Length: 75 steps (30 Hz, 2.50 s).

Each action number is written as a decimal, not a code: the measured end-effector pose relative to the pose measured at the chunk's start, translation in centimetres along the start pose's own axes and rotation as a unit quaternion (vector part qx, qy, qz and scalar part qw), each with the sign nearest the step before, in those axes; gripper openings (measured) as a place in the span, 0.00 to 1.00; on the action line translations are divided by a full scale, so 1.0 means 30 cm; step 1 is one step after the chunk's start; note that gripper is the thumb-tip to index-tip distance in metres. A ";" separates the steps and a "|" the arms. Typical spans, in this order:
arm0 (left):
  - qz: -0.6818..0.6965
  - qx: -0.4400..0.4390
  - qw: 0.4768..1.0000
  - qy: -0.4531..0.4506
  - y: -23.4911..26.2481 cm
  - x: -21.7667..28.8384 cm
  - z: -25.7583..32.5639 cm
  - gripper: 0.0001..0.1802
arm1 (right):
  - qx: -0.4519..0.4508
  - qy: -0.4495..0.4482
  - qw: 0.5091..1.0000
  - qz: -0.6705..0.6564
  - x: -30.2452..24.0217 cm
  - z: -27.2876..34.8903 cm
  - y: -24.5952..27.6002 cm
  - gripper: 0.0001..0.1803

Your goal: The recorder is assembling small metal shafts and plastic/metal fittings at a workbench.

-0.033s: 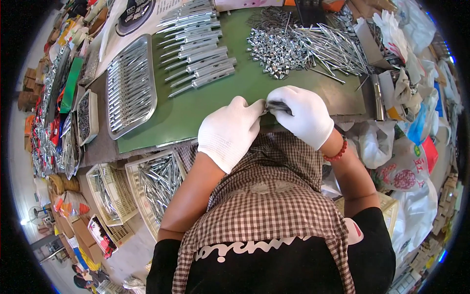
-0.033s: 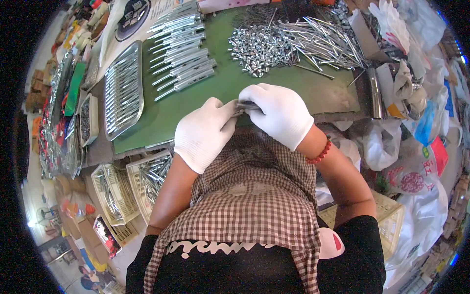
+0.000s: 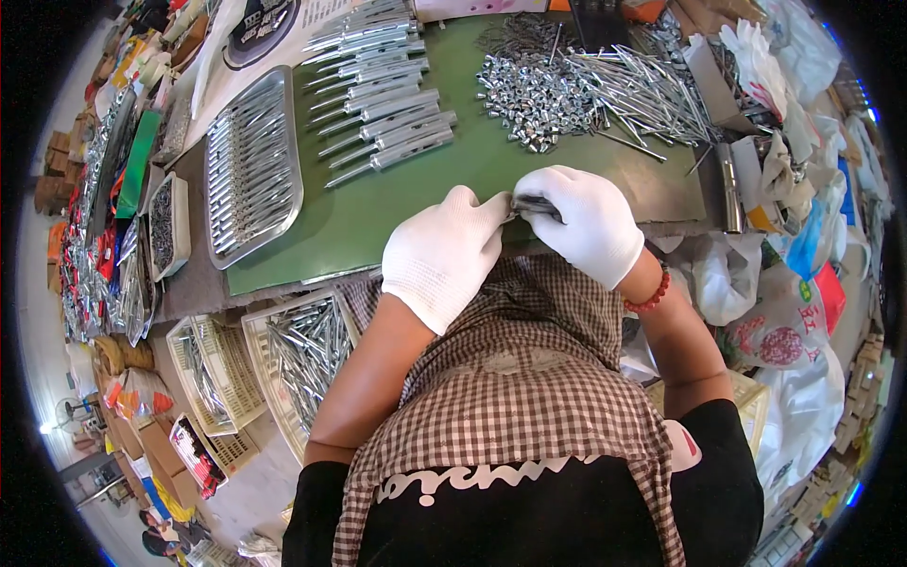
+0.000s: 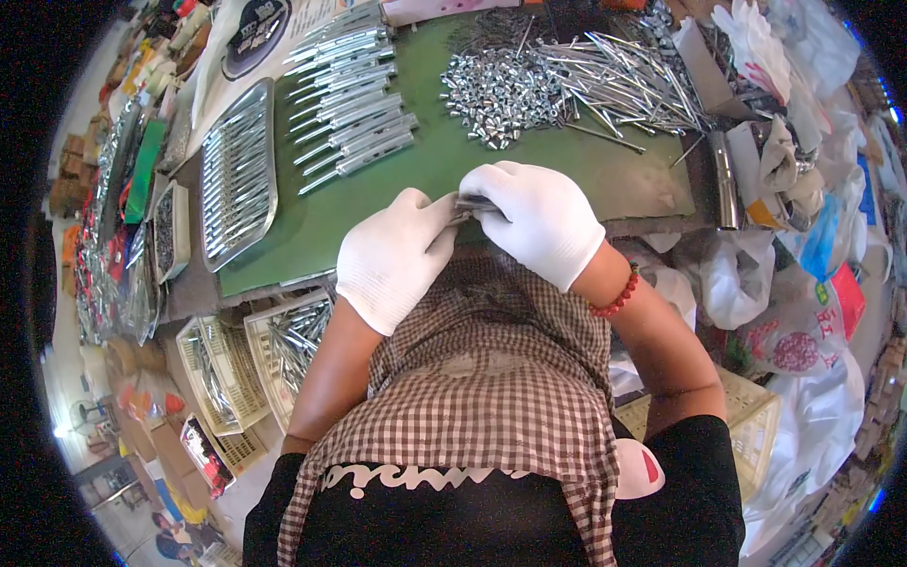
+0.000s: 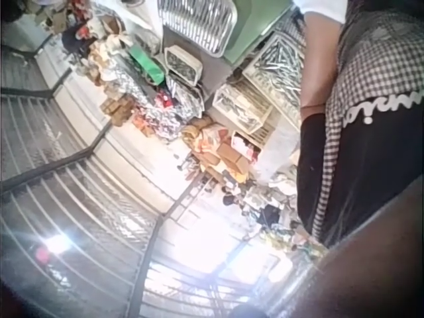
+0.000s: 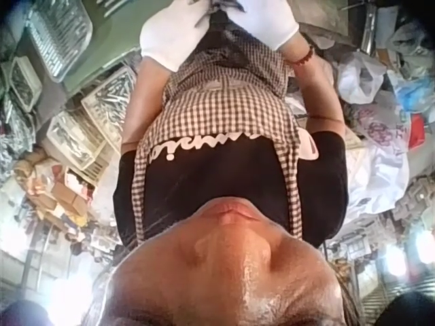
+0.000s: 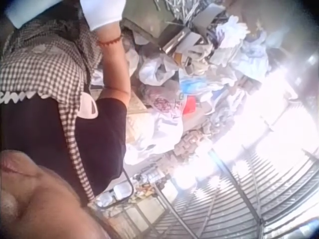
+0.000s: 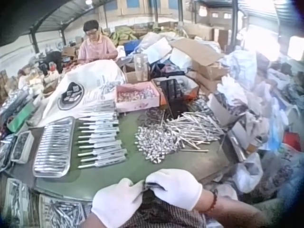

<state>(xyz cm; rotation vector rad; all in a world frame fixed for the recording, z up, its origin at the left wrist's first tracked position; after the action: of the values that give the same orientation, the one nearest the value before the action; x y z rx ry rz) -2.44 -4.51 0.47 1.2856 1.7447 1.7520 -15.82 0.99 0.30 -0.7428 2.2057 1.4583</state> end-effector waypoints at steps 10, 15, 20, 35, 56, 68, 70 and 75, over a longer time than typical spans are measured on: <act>-0.021 -0.042 0.999 -0.005 -0.019 -0.002 0.002 0.09 | -0.068 -0.060 0.996 0.027 -0.015 -0.022 -0.007 0.09; -0.045 -0.034 0.998 -0.015 -0.014 0.004 0.003 0.12 | -0.013 -0.055 0.998 -0.023 0.004 -0.038 0.023 0.14; -0.057 -0.027 0.998 -0.031 -0.016 0.011 -0.004 0.13 | 0.127 -0.203 0.658 -0.714 0.069 -0.049 -0.051 0.23; -0.117 -0.069 0.988 -0.075 -0.020 0.089 -0.076 0.06 | 0.251 -0.183 0.713 -0.628 0.104 -0.020 -0.090 0.28; -0.142 0.298 0.941 0.073 0.144 -0.271 0.450 0.14 | 0.213 -0.219 0.661 -0.685 0.114 -0.043 -0.110 0.23; -0.150 0.115 0.982 0.000 0.068 -0.222 -0.093 0.11 | 0.134 -0.265 0.824 -0.482 0.094 0.038 -0.086 0.14; -0.084 0.208 0.970 -0.096 0.091 -0.215 -0.047 0.11 | 0.141 -0.245 0.838 -0.467 0.073 0.050 -0.061 0.16; 0.021 0.081 0.990 -0.112 0.089 -0.124 -0.030 0.11 | 0.069 -0.336 0.866 -0.364 0.022 0.049 -0.033 0.19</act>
<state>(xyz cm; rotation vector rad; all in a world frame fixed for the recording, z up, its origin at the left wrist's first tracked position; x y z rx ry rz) -0.28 -8.43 1.80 1.5320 1.7692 1.4468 -15.68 1.88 -1.36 -0.7472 1.2666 0.9451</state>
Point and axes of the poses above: each hand's wrist, its own z-axis away from the middle knuckle, its own y-axis out of the back of the hand, x = y × z, the point moved 6 cm from there along -z, towards the middle knuckle, and after that the axes turned 3 degrees about x, right-handed, at the moved point
